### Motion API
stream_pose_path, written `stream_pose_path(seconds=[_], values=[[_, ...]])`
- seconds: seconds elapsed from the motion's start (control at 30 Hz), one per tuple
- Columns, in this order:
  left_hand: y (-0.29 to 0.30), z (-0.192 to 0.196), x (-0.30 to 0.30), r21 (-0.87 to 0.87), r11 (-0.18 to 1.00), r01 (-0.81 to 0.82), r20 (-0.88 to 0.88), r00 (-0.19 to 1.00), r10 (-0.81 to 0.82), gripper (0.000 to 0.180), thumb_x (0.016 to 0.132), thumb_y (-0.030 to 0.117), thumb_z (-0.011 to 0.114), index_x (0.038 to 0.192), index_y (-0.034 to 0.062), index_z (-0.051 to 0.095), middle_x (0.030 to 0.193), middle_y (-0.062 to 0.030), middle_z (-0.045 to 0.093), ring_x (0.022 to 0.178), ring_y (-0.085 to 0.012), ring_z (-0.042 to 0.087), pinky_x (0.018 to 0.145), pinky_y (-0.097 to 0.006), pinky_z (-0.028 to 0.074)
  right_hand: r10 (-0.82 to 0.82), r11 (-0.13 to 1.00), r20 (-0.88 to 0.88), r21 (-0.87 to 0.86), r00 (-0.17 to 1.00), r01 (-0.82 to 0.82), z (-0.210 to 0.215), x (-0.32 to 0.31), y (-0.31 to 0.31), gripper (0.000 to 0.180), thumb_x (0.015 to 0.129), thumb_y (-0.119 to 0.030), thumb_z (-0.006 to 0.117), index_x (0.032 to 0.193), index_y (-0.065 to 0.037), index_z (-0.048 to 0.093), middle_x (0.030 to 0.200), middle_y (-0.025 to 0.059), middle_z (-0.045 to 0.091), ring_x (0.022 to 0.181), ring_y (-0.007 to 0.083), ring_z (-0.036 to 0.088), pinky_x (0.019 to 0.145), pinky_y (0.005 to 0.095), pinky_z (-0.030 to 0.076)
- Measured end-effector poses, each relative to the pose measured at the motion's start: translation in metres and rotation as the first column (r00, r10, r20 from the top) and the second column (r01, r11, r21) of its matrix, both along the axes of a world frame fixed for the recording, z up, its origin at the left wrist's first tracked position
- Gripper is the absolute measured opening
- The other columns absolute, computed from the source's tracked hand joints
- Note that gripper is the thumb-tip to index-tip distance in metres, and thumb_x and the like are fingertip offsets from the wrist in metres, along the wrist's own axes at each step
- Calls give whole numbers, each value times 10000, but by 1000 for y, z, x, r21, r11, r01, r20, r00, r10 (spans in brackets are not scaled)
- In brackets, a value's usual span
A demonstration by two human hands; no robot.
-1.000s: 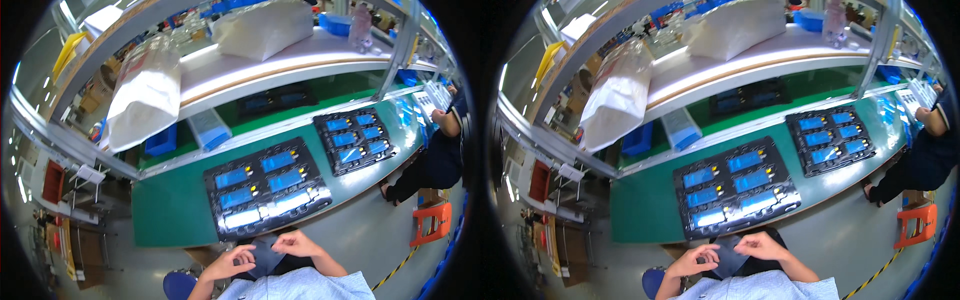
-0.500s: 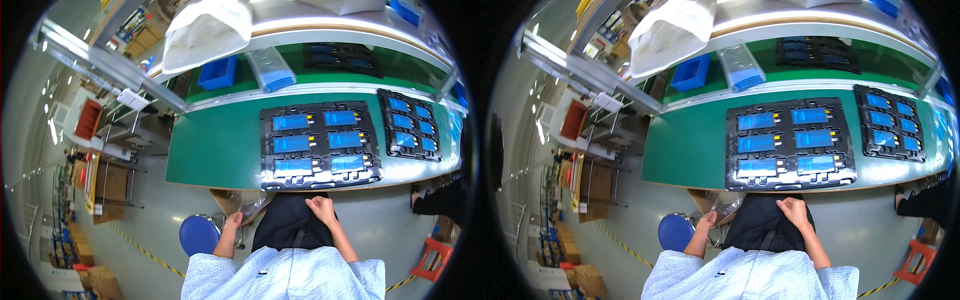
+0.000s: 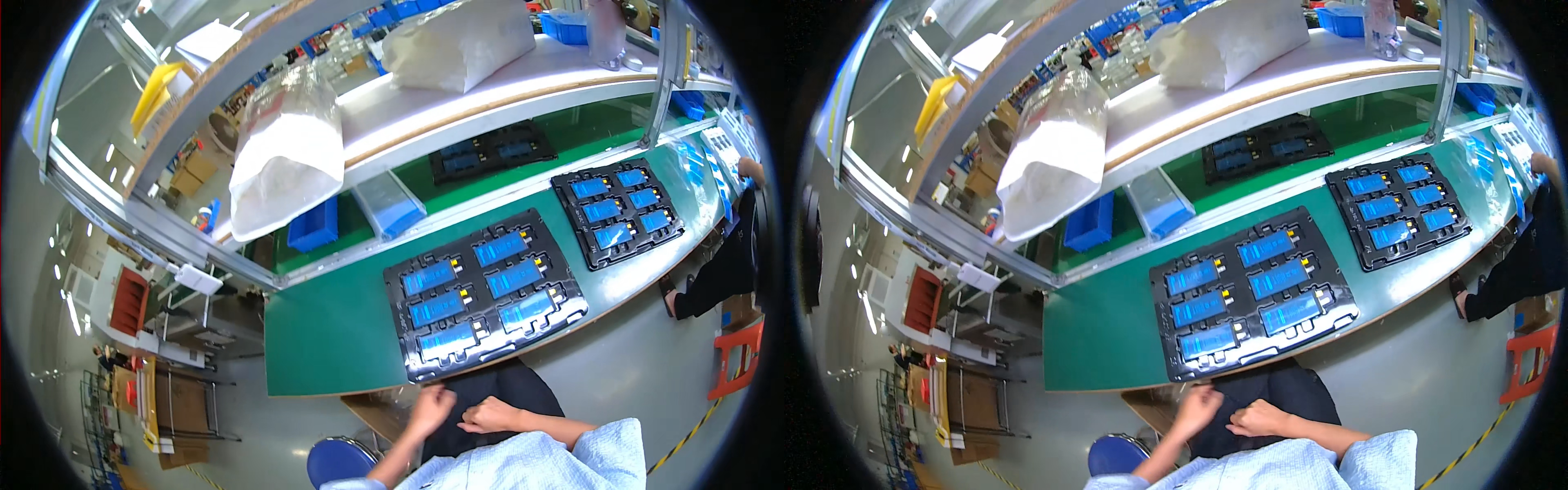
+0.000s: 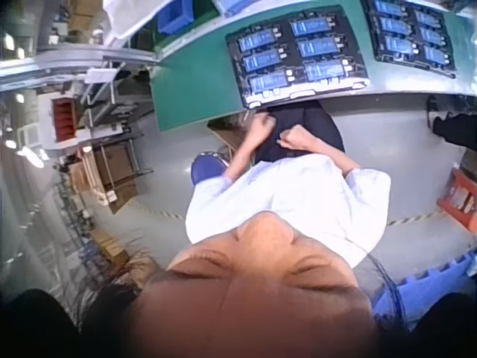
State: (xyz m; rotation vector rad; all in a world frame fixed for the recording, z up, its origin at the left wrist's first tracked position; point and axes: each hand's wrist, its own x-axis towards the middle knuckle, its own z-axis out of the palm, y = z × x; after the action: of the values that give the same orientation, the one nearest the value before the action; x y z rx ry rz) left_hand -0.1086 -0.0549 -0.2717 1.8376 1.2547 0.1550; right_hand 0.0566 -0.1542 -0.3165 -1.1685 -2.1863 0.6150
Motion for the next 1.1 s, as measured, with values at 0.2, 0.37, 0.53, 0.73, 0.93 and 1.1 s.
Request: stream_pose_path(seconds=[0.2,0.37,0.53,0.73,0.93,1.1], values=[[-110,163,152,292,565,772,793,134,-594,278,935,192,536,1136,6,583,1165,-187,573,1104,-305,513,952,-421,392,302,950,132,41,944,-309,-19,-61,36,443,933,-367,504,637,-67,641,562,144,599,542,316,609,465,401,475],[-160,187,235,-142,-469,872,956,-2,-293,244,947,167,580,1014,-47,675,947,-86,684,873,-133,617,741,-288,497,432,900,92,12,897,-435,-13,-111,49,421,930,-360,514,658,-68,644,578,135,603,558,301,611,480,391,478],[-181,163,241,-263,-741,618,952,45,-301,244,941,182,575,1002,-33,673,920,-76,680,860,-126,611,752,-276,484,447,894,92,-4,890,-448,-10,-118,62,399,928,-354,524,679,-68,648,595,127,608,573,286,613,495,381,481],[-175,164,238,-196,-704,682,959,-16,-283,237,932,188,553,954,-22,660,879,-72,660,829,-132,588,733,-292,464,472,881,90,-27,877,-472,-9,-112,66,374,925,-346,535,704,-68,652,615,116,614,591,268,616,513,369,484],[-184,170,238,-76,-665,743,953,-142,-267,237,923,194,531,907,-11,648,838,-68,640,799,-137,565,715,-308,443,454,891,107,-48,885,-451,-8,-99,68,349,922,-338,547,729,-69,656,635,106,619,609,249,618,532,357,488],[-169,224,207,396,-176,901,864,-431,-259,296,895,241,551,818,-29,645,756,-142,636,737,-201,595,684,-351,456,406,914,121,-46,906,-403,-5,-84,72,329,920,-332,557,750,-69,660,652,98,624,625,234,620,547,347,491]])
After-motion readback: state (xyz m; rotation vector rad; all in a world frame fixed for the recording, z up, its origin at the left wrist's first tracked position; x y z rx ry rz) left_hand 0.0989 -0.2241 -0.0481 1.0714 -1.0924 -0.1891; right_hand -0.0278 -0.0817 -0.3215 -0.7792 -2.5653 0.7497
